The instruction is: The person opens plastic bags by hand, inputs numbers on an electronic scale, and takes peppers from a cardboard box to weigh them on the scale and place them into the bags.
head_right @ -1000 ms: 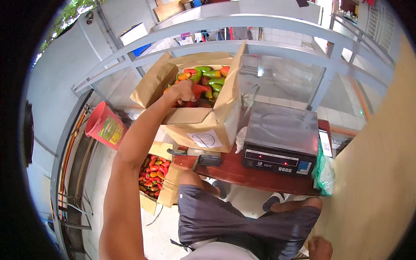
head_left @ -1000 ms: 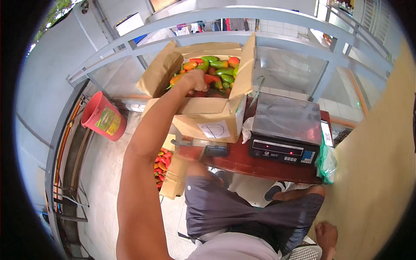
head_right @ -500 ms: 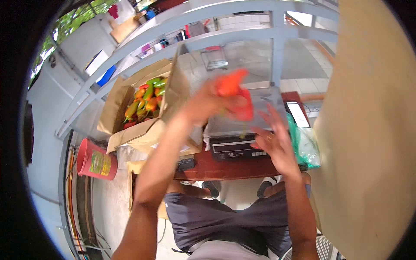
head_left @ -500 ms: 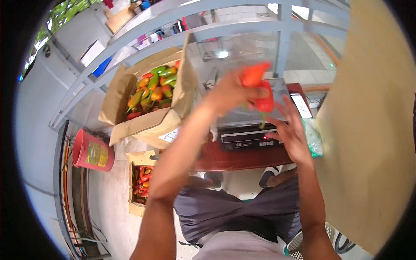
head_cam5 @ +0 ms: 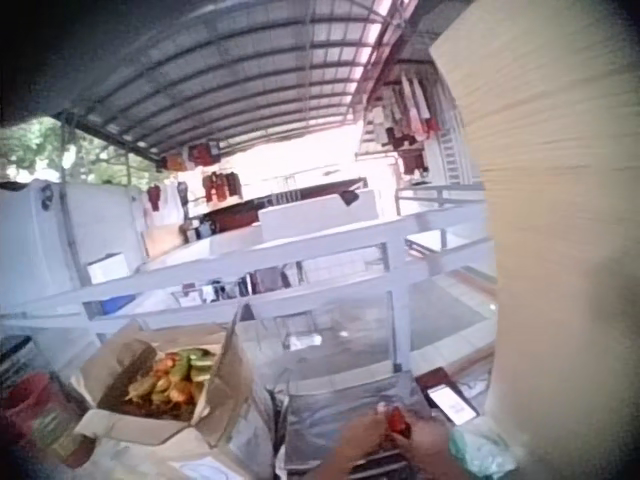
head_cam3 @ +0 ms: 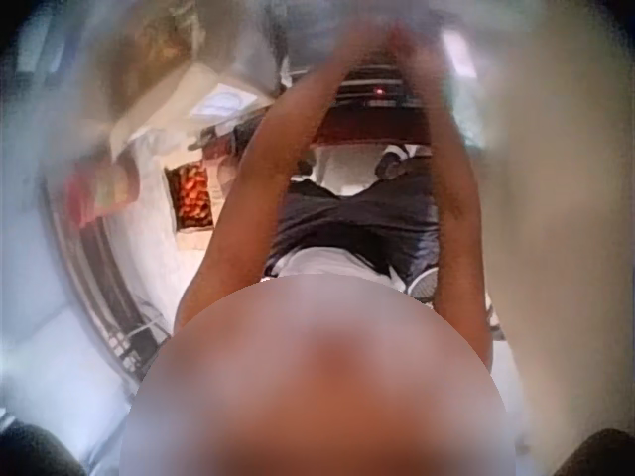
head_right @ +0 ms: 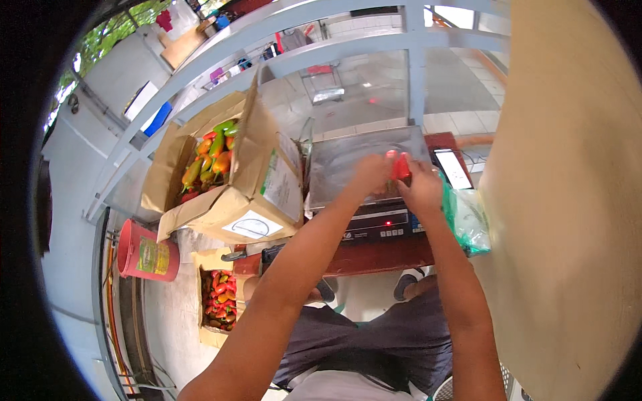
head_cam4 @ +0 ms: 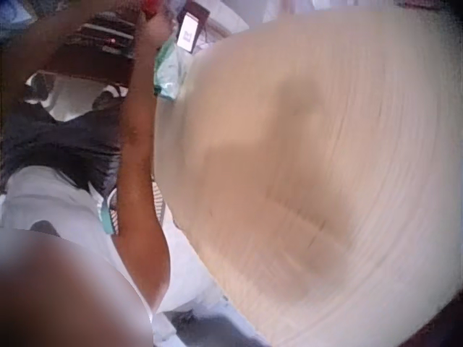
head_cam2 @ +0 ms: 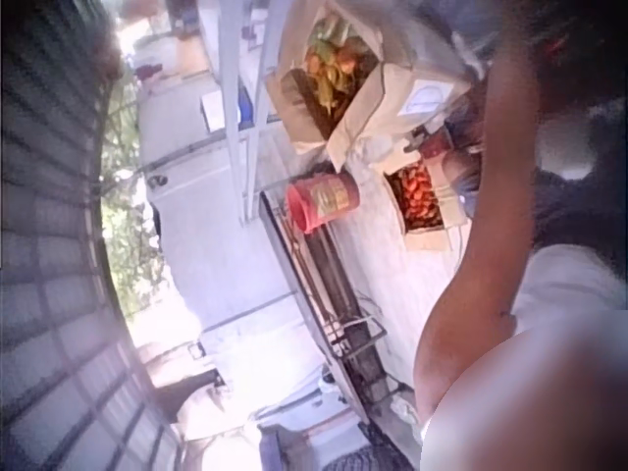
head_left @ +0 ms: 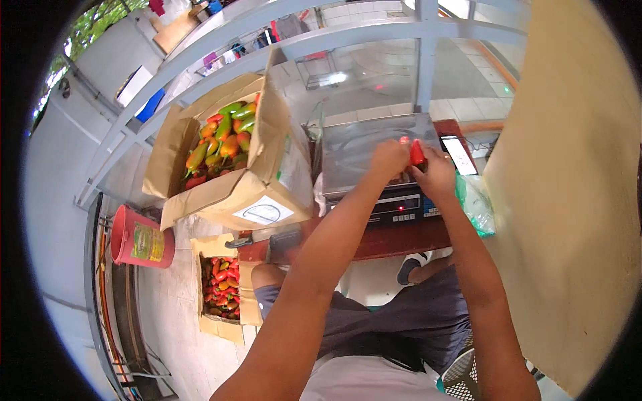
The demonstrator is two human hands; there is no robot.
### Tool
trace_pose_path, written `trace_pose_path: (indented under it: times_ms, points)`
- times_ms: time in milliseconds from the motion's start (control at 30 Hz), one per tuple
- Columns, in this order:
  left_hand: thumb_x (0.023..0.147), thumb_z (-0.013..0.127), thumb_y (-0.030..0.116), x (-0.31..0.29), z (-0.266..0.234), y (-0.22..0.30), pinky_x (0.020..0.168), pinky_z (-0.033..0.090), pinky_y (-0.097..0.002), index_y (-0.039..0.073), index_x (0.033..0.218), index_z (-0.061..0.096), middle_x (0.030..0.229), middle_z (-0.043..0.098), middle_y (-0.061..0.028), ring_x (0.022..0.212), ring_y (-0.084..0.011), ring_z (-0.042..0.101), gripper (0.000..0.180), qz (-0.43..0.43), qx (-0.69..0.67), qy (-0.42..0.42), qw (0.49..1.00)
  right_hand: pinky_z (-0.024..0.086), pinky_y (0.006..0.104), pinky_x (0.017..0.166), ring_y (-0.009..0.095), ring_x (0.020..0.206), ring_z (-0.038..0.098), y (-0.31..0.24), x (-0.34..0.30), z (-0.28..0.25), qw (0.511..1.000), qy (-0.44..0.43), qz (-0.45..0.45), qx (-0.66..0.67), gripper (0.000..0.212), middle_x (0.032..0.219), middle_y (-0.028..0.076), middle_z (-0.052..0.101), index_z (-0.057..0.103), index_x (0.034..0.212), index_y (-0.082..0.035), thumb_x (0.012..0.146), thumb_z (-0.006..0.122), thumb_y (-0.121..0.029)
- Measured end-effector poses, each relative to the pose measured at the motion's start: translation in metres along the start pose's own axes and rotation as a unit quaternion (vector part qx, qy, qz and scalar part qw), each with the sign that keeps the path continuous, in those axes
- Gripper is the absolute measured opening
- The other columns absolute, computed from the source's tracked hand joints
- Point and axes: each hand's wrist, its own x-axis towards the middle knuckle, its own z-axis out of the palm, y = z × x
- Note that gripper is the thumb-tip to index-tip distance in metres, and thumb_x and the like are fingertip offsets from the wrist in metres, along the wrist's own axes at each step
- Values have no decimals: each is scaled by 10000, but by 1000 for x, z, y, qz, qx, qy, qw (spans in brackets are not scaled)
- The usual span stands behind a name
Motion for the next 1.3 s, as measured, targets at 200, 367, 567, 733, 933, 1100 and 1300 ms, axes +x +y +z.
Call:
trace_pose_path:
  times_ms: [200, 367, 567, 733, 933, 1100, 1300]
  points:
    - [947, 698, 374, -56, -112, 16, 763, 583, -448, -17, 1137, 727, 932, 749, -211, 793, -335, 743, 436, 92, -229, 83, 965, 471, 460, 1079, 383, 1235, 609, 28, -7, -14, 999, 19, -45, -9, 755, 1370, 167, 639, 556, 1453, -100, 756, 826, -210]
    - [978, 616, 86, -137, -301, -63, 606, 538, -234, 34, 1133, 747, 897, 750, -39, 675, -122, 705, 210, -5, -443, 109, 890, 440, 456, 1121, 394, 1289, 580, 9, -2, -35, 997, -66, -4, 45, 770, 1415, 173, 618, 555, 1460, -95, 747, 831, -185]
    - [872, 739, 280, -202, -337, -360, 833, 588, -461, -5, 1089, 743, 1029, 743, -248, 926, -362, 743, 358, -265, 178, 119, 940, 459, 434, 1093, 360, 1295, 581, 12, -14, -34, 987, 7, -50, 150, 738, 1426, 212, 589, 556, 1448, -41, 765, 823, -124]
    - [848, 740, 306, -191, -277, -358, 908, 565, -482, 9, 1080, 739, 1120, 726, -261, 1032, -399, 707, 377, -300, 194, -29, 934, 511, 377, 984, 302, 1209, 615, 57, -81, -74, 982, 97, -20, 163, 655, 1388, 163, 621, 570, 1441, -54, 824, 789, -65]
    - [875, 685, 287, -174, -343, -280, 778, 556, -457, 73, 1292, 666, 956, 743, -211, 878, -356, 734, 469, -270, 72, 298, 913, 526, 370, 917, 227, 992, 613, 86, -161, -83, 974, 108, 103, 172, 647, 1330, 124, 637, 584, 1427, -76, 815, 772, 16]
    - [919, 679, 68, -158, -320, -41, 793, 539, -275, 72, 1358, 642, 1038, 710, -51, 900, -125, 677, 440, 84, -343, 255, 900, 542, 386, 925, 286, 1075, 648, 61, -191, -63, 973, 48, 196, 110, 567, 1329, 145, 632, 609, 1385, -87, 842, 762, -26]
    - [841, 731, 227, -36, -118, -43, 867, 565, -465, -25, 1185, 665, 1048, 717, -251, 957, -395, 707, 432, 32, -118, 126, 984, 544, 385, 928, 319, 1087, 652, 48, -184, -66, 984, 85, 118, 101, 467, 1296, 153, 630, 648, 1333, -96, 878, 733, -38]
